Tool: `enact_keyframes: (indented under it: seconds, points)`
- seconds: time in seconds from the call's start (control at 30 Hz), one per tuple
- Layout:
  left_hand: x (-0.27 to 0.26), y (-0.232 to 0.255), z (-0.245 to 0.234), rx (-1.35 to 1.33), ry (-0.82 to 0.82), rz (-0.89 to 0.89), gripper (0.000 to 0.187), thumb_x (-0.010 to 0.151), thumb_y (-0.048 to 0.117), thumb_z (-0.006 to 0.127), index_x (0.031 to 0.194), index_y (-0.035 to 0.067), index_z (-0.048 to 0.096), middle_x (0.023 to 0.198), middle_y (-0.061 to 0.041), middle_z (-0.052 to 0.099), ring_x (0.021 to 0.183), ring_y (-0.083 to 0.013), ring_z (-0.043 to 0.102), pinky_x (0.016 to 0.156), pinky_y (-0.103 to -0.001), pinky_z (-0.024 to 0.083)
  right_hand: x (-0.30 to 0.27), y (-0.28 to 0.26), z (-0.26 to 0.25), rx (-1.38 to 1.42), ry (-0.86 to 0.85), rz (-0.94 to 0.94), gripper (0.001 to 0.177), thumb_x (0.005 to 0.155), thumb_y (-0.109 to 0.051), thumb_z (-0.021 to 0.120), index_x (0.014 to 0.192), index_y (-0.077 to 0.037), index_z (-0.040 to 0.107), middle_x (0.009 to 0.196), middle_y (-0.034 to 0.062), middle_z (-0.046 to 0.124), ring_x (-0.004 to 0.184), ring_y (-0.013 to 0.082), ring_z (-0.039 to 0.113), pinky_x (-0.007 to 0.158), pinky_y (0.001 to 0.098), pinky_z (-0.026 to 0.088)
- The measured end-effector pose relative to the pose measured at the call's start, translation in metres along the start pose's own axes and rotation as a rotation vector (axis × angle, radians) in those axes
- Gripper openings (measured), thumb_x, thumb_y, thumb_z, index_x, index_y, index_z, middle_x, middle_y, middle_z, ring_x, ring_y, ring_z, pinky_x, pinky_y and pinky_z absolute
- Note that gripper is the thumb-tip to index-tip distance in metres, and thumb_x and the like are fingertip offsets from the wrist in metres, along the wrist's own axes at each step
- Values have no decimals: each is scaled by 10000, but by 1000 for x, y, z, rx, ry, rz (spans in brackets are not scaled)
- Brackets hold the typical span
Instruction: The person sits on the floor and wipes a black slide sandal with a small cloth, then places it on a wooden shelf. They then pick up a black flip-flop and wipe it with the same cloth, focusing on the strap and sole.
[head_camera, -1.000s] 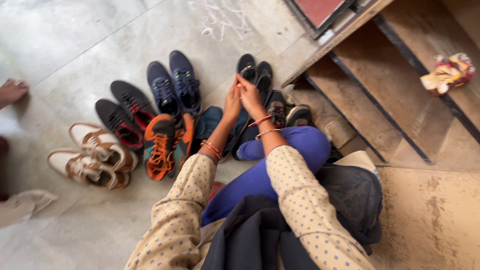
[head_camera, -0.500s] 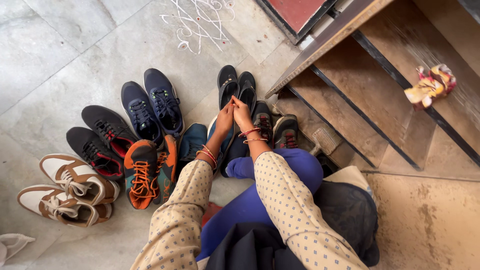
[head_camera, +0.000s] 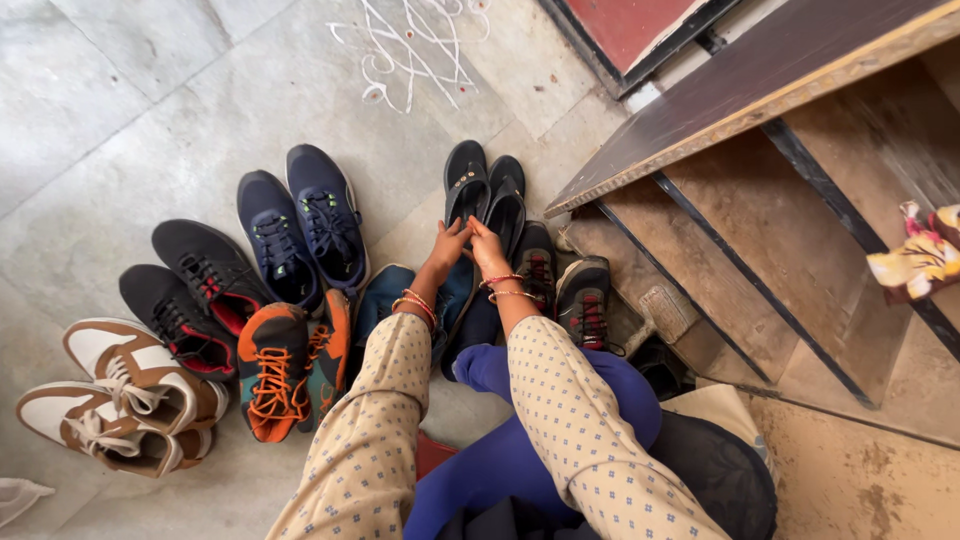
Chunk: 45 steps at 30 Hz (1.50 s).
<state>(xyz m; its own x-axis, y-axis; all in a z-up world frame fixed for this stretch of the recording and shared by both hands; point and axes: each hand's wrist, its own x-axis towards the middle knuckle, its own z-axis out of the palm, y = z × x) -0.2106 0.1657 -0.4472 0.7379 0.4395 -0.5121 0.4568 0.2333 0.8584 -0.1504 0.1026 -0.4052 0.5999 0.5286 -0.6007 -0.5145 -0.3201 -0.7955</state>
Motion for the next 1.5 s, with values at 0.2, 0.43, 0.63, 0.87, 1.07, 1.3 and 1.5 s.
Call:
enact_keyframes:
  seconds: [0.2, 0.43, 0.63, 0.87, 1.07, 1.3, 1.5]
  points:
    - [37, -45, 16, -162, 64, -148, 796, 903, 544, 583, 1577, 170, 383, 1707, -168, -115, 1583, -334, 50, 1253, -444, 180, 11, -9, 2, 171, 16, 63, 558, 978, -18, 427, 1528, -101, 481, 1523, 44, 533, 1325, 185, 525, 1033, 340, 413]
    - [81, -76, 24, -126, 121, -179, 918, 917, 763, 409, 1606, 161, 340, 1715, -146, -121, 1581, -346, -86, 1265, -496, 93, 16, -11, 9, 435, -70, 161, 479, 1054, -266, 514, 1512, -125, 496, 1466, 81, 573, 1267, 222, 599, 1037, 396, 487]
    - [101, -96, 32, -158, 140, -151, 917, 934, 740, 394, 1600, 115, 312, 1724, -111, -77, 1582, -336, -51, 1255, -501, 81, 17, -11, 11, 522, -151, 167, 641, 1027, -505, 508, 1527, -105, 469, 1499, 103, 546, 1334, 252, 549, 1103, 408, 442]
    - [95, -101, 38, -275, 288, -55, 818, 999, 647, 367, 1589, 83, 331, 1691, -134, 178, 1537, -354, 152, 1243, -463, 184, 31, 2, 11, 521, -255, 129, 763, 1010, -616, 458, 1557, -86, 414, 1603, 72, 440, 1477, 227, 398, 1212, 370, 304]
    - [78, -68, 31, -269, 371, 169, 763, 1057, 594, 324, 1596, 55, 297, 1693, -140, 185, 1548, -360, 164, 1247, -444, 176, 61, 17, 6, 436, -244, 67, 851, 990, -661, 445, 1566, -38, 384, 1623, 71, 420, 1488, 203, 385, 1215, 356, 290]
    - [46, -12, -3, 9, 529, 434, 722, 1097, 562, 257, 1571, 32, 385, 1701, -157, 229, 1523, -383, 205, 1253, -471, 166, 85, -17, 2, 164, -299, -96, 740, 996, -572, 534, 1480, -12, 532, 1468, 88, 581, 1256, 190, 570, 1052, 359, 469]
    - [-33, 70, -33, 44, 629, 553, 705, 1118, 530, 220, 1584, 29, 389, 1698, -156, 247, 1504, -359, 256, 1252, -460, 173, 24, -85, 38, 43, -405, -283, 588, 1007, -469, 596, 1374, -10, 631, 1261, 67, 668, 1126, 148, 637, 947, 302, 530]
